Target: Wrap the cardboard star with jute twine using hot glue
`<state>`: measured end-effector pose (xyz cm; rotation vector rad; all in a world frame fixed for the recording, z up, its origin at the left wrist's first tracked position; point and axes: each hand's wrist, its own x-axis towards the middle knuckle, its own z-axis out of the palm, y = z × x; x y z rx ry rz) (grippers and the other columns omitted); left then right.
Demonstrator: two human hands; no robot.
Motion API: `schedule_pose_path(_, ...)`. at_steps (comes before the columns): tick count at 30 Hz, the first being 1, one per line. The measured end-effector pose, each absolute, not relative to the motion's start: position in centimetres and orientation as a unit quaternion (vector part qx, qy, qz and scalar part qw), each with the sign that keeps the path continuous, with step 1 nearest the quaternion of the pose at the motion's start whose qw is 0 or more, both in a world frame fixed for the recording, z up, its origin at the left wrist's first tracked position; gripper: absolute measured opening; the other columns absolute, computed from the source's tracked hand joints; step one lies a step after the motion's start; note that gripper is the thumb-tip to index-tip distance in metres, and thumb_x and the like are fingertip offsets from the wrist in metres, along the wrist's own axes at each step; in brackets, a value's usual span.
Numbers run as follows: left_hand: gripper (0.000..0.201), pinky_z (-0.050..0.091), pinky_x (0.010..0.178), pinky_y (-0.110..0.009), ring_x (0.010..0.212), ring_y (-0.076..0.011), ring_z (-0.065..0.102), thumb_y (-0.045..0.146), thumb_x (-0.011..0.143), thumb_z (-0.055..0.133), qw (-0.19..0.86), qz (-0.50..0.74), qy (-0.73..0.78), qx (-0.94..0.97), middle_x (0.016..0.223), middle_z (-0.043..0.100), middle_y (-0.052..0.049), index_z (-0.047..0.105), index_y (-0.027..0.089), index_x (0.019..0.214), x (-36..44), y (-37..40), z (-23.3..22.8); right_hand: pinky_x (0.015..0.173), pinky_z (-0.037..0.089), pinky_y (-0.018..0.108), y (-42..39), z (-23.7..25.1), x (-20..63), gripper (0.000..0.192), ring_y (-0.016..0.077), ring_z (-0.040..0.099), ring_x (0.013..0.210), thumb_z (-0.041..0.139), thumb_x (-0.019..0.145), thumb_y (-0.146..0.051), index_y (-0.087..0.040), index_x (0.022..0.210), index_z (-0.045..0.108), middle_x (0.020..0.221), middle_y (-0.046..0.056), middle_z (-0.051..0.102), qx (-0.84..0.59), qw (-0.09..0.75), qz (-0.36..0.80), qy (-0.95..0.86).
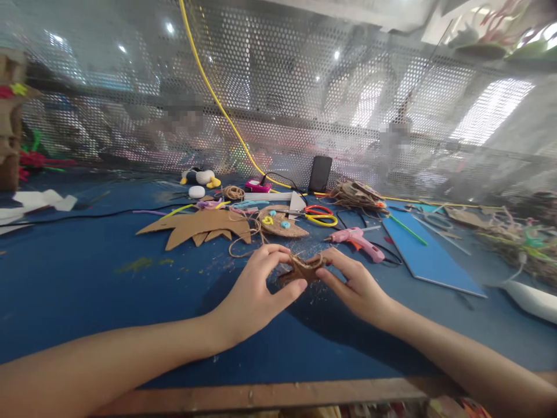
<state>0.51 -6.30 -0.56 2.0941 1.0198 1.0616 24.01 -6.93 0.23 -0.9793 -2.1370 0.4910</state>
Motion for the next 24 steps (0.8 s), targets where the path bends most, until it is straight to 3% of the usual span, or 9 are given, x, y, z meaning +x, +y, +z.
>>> schedule_pose_path(11, 0.016, 0.046, 0.104, -0.037, 0.115, -0.0219, 0.061, 0.037, 0.088, 0.07, 0.318, 0.449, 0.385, 0.741, 0.116, 0.062, -0.005, 0.073, 0.022, 0.085, 1.2, -5.6, -0.9, 0.088, 0.05, 0.03, -7.1, 0.3, 23.6, 0.009, 0.0155, 0.061, 0.095, 0.055, 0.101, -0.022, -0.022, 0.105, 0.063, 0.098, 0.004, 0.068, -0.333, 0.357, 0.15, -0.86)
schedule_pose_path(16, 0.012, 0.047, 0.102, -0.035, 0.11, -0.0208, 0.062, 0.032, 0.088, 0.068, 0.284, 0.466, 0.386, 0.744, 0.112, 0.063, -0.005, 0.072, 0.021, 0.084, 1.2, -5.5, -0.9, 0.077, 0.051, 0.031, -7.0, -0.1, 23.5, 0.004, 0.0162, 0.061, 0.082, 0.061, 0.097, -0.022, -0.021, 0.097, 0.065, 0.087, 0.004, 0.069, -0.342, 0.357, 0.119, -0.861)
schedule_pose_path(24, 0.013, 0.048, 0.099, -0.036, 0.103, -0.0209, 0.062, 0.029, 0.086, 0.065, 0.259, 0.473, 0.394, 0.744, 0.105, 0.062, -0.005, 0.069, 0.02, 0.078, 1.0, -5.3, -0.8, 0.076, 0.052, 0.028, -7.1, -0.5, 23.3, 0.012, 0.0145, 0.063, 0.083, 0.061, 0.097, -0.02, -0.019, 0.107, 0.066, 0.092, 0.005, 0.071, -0.334, 0.395, 0.115, -0.848)
